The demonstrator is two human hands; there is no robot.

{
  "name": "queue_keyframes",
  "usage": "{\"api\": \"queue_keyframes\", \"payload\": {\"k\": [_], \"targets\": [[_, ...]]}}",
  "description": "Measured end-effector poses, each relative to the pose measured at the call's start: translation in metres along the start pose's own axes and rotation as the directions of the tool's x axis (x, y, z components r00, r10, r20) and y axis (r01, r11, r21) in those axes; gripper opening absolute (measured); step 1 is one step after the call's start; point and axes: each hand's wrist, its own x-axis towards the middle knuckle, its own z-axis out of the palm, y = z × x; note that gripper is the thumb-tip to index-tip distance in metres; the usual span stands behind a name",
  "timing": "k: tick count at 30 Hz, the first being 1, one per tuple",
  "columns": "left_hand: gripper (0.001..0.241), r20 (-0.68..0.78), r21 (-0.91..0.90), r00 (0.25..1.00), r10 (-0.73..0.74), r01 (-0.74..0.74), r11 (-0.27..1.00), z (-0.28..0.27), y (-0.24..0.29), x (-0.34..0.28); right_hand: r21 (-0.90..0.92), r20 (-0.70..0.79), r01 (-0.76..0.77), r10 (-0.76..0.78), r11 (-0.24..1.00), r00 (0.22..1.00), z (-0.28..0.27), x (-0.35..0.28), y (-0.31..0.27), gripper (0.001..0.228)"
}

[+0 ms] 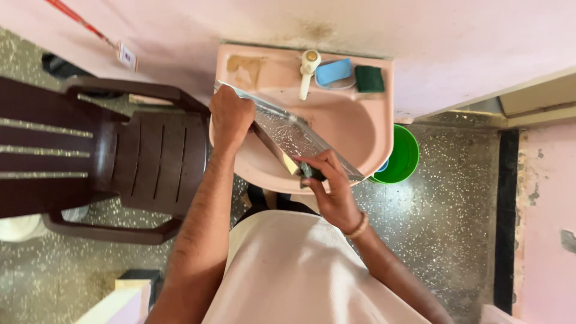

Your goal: The person washes a rectangular metal tray in a pink sink using a green sponge. They scrub both sides of the tray, rinse it under running water, and continue scrubbing until the end of the clip.

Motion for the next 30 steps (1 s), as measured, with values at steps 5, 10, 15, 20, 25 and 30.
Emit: {"api": "queue_keyframes", "payload": {"k": [5,10,15,20,25,30], "targets": [[0.022,0.217,-0.027,0.956,-0.2,0.211,0.977,-0.019,0.018,0.007,-0.026,-0.133,0.072,-0.075,0.997,0.988,0.006,0.016,0.0,0.02],[0.006,-0.198,0.475,0.837,0.51,-0.373,0.797,-0.021,0.029,-0.011,0.168,-0.061,0.029,-0.019,0.985,0.998,-0.017,0.037,0.014,0.008],[0.012,-0.057,-0.168,0.659,0.75,-0.746,0.644,-0.01,0.05,-0.054,0.052,-0.123,0.094,-0.087,0.994,0.989,-0.03,0.061,0.021,0.007],[0.029,-0.236,-0.238,0.714,0.659,-0.7,0.673,0.009,0.08,-0.054,0.134,-0.176,0.077,-0.053,0.988,0.983,-0.016,0.084,0.018,0.018],[0.051,-0.2,-0.558,0.895,0.398,-0.438,0.705,0.019,0.09,-0.029,0.196,-0.421,0.152,-0.057,0.969,0.905,0.006,0.088,0.013,0.029],[0.06,-0.197,-0.653,0.941,0.275,-0.335,0.679,0.027,0.096,-0.007,-0.208,-0.45,0.284,-0.349,0.936,0.822,0.005,0.08,0.014,0.02]]}}
